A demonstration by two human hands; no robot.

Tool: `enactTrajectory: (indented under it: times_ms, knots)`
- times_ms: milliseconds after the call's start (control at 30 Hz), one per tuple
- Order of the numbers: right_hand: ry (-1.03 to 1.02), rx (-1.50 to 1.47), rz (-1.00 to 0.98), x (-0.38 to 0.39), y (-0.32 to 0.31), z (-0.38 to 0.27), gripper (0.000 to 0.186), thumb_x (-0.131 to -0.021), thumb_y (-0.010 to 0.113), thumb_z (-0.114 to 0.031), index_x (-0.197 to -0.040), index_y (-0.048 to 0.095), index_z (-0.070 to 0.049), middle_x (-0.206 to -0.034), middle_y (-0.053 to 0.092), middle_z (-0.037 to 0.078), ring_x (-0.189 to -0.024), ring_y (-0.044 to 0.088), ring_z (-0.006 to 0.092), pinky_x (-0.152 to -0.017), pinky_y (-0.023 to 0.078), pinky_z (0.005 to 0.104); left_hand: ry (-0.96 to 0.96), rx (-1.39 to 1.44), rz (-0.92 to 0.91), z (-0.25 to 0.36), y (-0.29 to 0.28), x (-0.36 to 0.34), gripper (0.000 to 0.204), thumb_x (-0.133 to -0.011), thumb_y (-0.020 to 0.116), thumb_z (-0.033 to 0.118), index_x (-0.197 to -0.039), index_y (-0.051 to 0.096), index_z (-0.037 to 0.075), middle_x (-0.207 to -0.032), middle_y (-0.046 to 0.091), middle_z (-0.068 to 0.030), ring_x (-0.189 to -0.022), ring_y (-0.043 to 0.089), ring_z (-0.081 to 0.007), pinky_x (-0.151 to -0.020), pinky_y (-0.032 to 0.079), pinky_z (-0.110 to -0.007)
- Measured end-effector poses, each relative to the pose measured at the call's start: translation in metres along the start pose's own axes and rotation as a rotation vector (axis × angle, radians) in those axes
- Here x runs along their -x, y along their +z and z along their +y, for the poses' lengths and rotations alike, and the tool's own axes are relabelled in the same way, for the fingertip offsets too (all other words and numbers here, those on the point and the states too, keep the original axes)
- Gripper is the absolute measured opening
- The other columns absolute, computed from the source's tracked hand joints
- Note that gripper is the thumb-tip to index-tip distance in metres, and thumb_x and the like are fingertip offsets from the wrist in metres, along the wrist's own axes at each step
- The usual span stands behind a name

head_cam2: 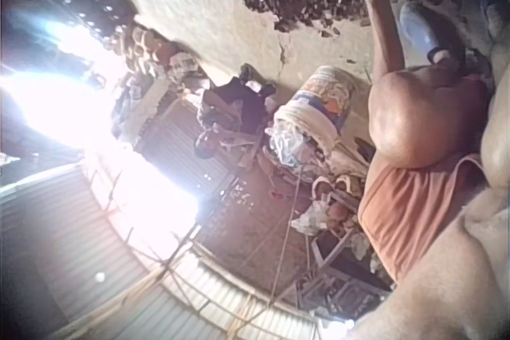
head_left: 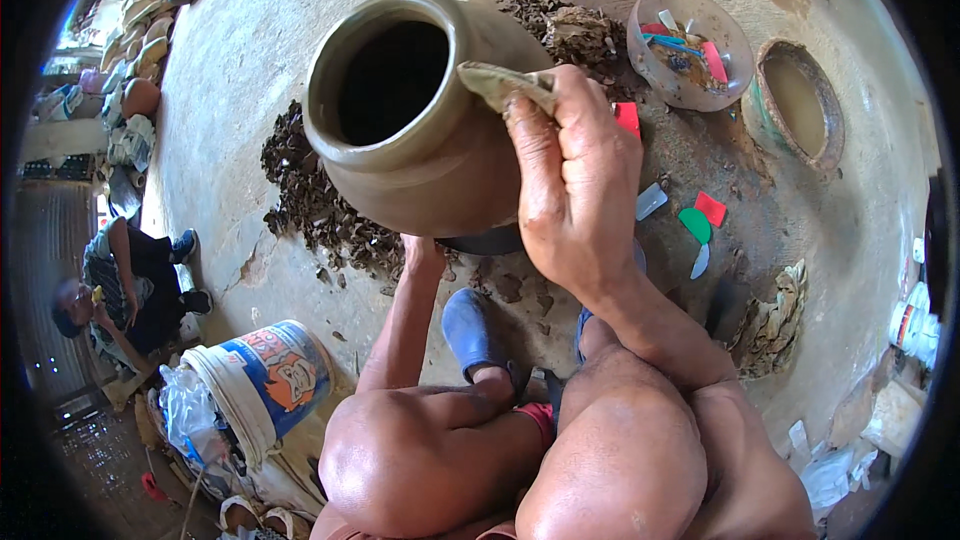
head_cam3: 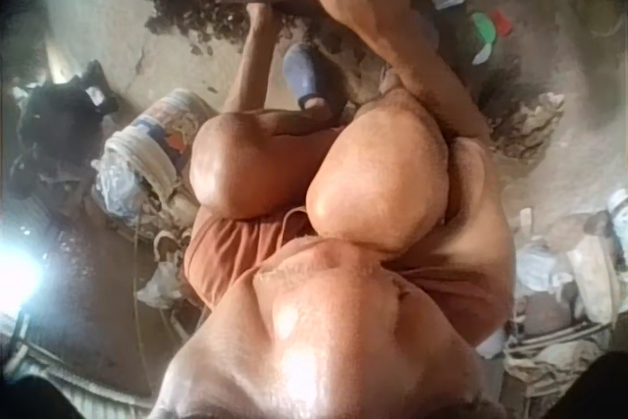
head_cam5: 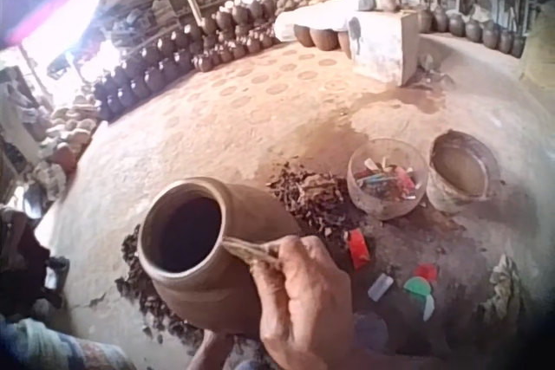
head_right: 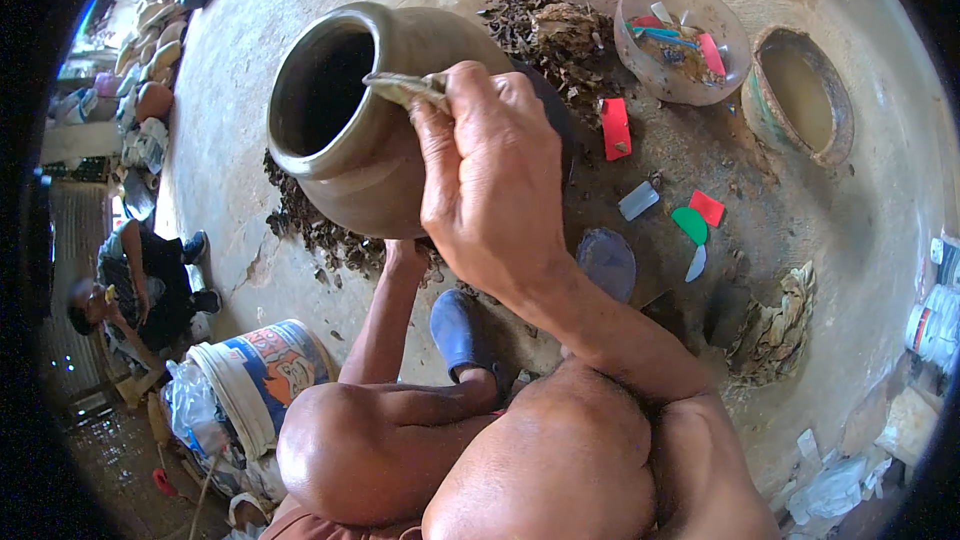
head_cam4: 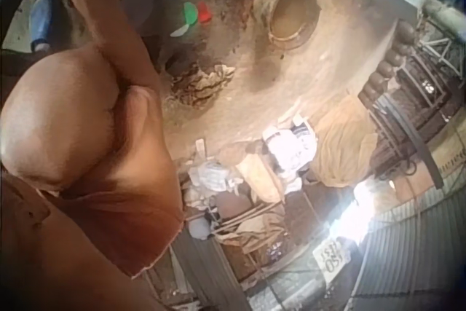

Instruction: The person smooths the surface of a large clay jar on a manual wheel using various plastic scraping tools and a small piece of cloth before lifting the jar off the wheel by hand.

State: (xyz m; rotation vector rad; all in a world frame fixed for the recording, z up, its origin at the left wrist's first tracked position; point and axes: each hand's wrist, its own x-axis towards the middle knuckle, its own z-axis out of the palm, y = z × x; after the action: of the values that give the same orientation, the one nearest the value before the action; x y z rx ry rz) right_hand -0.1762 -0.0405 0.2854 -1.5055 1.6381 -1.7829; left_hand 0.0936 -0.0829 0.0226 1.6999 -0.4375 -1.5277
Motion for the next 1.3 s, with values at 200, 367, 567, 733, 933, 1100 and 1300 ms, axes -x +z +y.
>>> enactTrajectory:
  times_ms: [200,367,567,733,933,1100,1300]
  knots:
    - [0.005,-0.056,-0.083,0.004,-0.015,0.011,0.007,-0.099,0.062,-0.008,-0.095,0.061,-0.002,-0.080,0.059,0.018,-0.076,0.057,0.0378,-0.069,0.046,0.0486,0.018,-0.057,0.142,-0.008,0.011,0.009,0.050,-0.103,0.056,0.048,-0.136,0.057,0.011,-0.122,0.066,-0.0065,-0.095,0.066,-0.0221,-0.071,0.057,-0.035]
    - [0.149,-0.005,0.200,0.003,-0.089,0.084,0.024,-0.107,0.058,-0.020,-0.111,0.071,0.000,-0.097,0.078,0.013,-0.084,0.072,0.0175,-0.076,0.057,0.0351,0.063,-0.162,0.323,-0.016,0.014,0.020,0.048,-0.104,0.056,0.047,-0.135,0.059,0.010,-0.120,0.067,-0.0059,-0.096,0.066,-0.0209,-0.069,0.056,-0.034]
    - [0.420,0.973,0.158,0.096,-0.239,0.285,0.037,-0.099,0.069,-0.022,-0.131,0.067,-0.003,-0.113,0.077,0.019,-0.109,0.072,0.0391,-0.093,0.054,0.0457,0.033,-0.052,0.162,0.018,0.025,-0.010,0.051,-0.104,0.054,0.049,-0.134,0.059,0.008,-0.118,0.068,-0.0082,-0.092,0.067,-0.0205,-0.067,0.056,-0.033]
    - [0.087,1.262,0.164,0.069,-0.190,0.229,0.031,-0.096,0.071,-0.018,-0.124,0.072,-0.004,-0.116,0.076,0.017,-0.113,0.070,0.0360,-0.098,0.053,0.0443,0.010,-0.031,0.039,0.065,0.020,-0.030,0.055,-0.105,0.052,0.052,-0.134,0.059,0.006,-0.117,0.069,-0.0107,-0.089,0.067,-0.0205,-0.066,0.055,-0.033]
    - [-0.057,0.095,-0.095,-0.020,-0.050,0.078,0.025,-0.099,0.068,-0.021,-0.114,0.075,-0.002,-0.129,0.069,0.020,-0.124,0.063,0.0365,-0.106,0.048,0.0445,0.015,-0.034,-0.005,0.072,0.014,-0.030,0.059,-0.105,0.050,0.055,-0.134,0.058,0.004,-0.115,0.070,-0.0137,-0.086,0.068,-0.0204,-0.064,0.055,-0.033]
    - [-0.066,-0.080,-0.301,-0.025,-0.012,0.051,0.044,-0.107,0.054,-0.035,-0.136,0.067,-0.004,-0.160,0.041,0.026,-0.152,0.028,0.0513,-0.126,0.023,0.0544,0.012,-0.023,-0.005,0.017,0.030,0.008,0.063,-0.106,0.049,0.058,-0.134,0.058,0.002,-0.114,0.070,-0.0162,-0.082,0.069,-0.0203,-0.063,0.054,-0.033]
    - [-0.101,-0.005,-0.312,-0.007,-0.017,0.053,0.047,-0.108,0.051,-0.032,-0.138,0.064,0.001,-0.164,0.035,0.026,-0.154,0.021,0.0556,-0.125,0.020,0.0591,-0.443,-0.217,-0.401,-0.073,0.045,0.124,0.091,-0.099,0.041,0.079,-0.144,0.048,0.000,-0.116,0.069,-0.0228,-0.082,0.071,-0.0285,-0.062,0.056,-0.030]
